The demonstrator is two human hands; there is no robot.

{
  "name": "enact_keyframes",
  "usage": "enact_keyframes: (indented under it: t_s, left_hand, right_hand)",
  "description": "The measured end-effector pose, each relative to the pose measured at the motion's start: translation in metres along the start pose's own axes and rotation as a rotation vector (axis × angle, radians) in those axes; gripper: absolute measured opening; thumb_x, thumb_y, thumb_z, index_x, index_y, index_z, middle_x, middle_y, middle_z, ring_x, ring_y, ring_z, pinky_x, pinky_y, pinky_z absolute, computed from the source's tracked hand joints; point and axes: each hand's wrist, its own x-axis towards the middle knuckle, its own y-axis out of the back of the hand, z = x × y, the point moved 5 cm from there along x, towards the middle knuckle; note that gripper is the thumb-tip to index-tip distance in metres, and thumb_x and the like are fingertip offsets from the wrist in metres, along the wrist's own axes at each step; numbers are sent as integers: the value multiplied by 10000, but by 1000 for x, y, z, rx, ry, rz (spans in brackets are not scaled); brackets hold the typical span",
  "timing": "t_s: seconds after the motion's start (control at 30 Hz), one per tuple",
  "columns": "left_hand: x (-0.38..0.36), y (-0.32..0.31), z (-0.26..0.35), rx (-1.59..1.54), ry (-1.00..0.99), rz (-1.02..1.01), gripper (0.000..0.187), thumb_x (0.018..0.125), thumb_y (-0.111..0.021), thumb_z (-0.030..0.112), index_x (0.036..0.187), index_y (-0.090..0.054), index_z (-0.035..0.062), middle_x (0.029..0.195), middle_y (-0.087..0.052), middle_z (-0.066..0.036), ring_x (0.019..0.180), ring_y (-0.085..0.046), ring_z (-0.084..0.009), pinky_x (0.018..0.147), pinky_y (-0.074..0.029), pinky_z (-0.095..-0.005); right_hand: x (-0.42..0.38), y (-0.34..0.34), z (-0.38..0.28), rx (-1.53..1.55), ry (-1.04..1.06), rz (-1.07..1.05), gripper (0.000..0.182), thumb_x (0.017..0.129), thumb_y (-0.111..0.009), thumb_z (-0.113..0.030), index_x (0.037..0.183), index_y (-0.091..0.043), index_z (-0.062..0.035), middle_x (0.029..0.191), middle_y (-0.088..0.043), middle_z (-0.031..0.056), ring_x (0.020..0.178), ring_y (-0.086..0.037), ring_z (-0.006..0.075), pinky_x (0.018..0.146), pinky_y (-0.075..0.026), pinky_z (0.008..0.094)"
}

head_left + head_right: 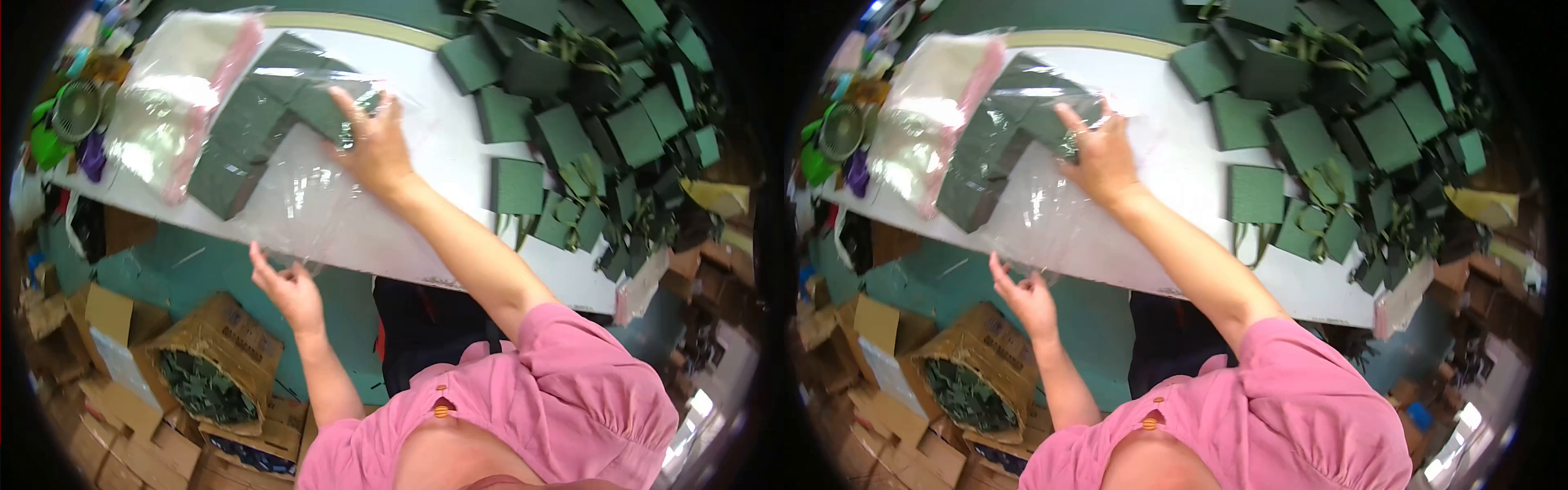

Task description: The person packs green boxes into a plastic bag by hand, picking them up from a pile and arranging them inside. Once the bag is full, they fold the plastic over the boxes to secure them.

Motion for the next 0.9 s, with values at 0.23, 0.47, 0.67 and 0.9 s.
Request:
enact_keyframes:
  t_s: [0.23,0.47,0.67,0.9]
  left_hand:
    - [0,19,28,-16,118,-11,771,933,-649,-36,1588,-277,129,1198,-501,-126,718,-510,-110,616,-434,-267]
    - [-28,-69,134,-30,-749,-231,440,858,-725,-18,1287,-639,25,1184,-621,-136,1012,-611,-222,845,-499,-323]
    - [-1,-259,229,-18,-1080,-538,565,824,-782,119,1366,-623,139,1475,-490,-192,1418,-411,-393,1131,-389,-511]
    - [1,-214,161,102,-935,-527,782,659,-905,206,1371,-585,164,1471,-405,-205,1377,-373,-460,1126,-378,-542]
  right_hand:
    - [-63,75,20,13,160,-106,778,754,-878,-208,1452,-534,-188,1565,-296,264,1451,-285,525,1177,-315,585]
    - [-120,219,76,-460,-231,-544,767,853,-785,-413,1458,-504,-35,1549,-328,314,1350,-394,500,1085,-368,605]
    - [-91,230,72,-582,295,-811,972,592,-939,-324,1471,-525,-353,1605,-338,179,1278,-476,417,1067,-456,452]
    - [-105,238,118,-282,134,-823,926,615,-900,-191,1459,-547,-333,1521,-411,219,1309,-452,433,1094,-434,494]
